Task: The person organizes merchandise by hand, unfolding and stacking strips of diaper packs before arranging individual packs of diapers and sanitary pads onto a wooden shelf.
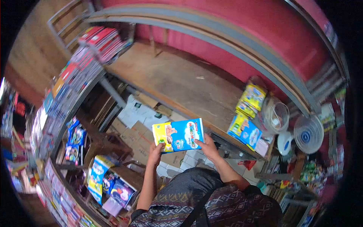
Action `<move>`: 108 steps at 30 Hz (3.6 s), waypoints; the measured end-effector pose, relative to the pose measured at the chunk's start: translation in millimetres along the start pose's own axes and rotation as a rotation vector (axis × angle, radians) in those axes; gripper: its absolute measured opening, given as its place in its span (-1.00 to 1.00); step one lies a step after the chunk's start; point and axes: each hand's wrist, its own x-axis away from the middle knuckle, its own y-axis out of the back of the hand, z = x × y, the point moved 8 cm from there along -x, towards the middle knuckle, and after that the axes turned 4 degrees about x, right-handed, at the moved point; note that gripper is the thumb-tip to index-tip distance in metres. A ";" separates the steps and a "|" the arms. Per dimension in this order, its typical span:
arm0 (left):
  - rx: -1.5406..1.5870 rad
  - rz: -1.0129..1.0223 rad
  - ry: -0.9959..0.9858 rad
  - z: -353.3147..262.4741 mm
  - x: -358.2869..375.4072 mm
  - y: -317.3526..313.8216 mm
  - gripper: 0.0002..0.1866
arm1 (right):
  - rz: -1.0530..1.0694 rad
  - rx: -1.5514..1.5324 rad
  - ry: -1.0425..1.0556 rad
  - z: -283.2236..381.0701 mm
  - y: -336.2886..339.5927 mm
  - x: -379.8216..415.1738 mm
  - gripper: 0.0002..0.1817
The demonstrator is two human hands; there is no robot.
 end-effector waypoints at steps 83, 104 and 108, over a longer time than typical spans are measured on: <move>0.758 -1.566 -0.793 57.4 294.8 413.2 -0.75 | 1.055 1.477 0.275 -72.2 -188.6 10.0 -0.32; 1.019 -0.689 -1.077 -54.5 260.3 425.8 -0.47 | 1.012 1.496 0.241 -69.7 -230.3 20.7 -0.34; 0.952 -0.579 -1.020 -102.0 244.7 386.5 -0.52 | 0.980 1.536 0.306 -81.6 -222.4 11.1 -0.36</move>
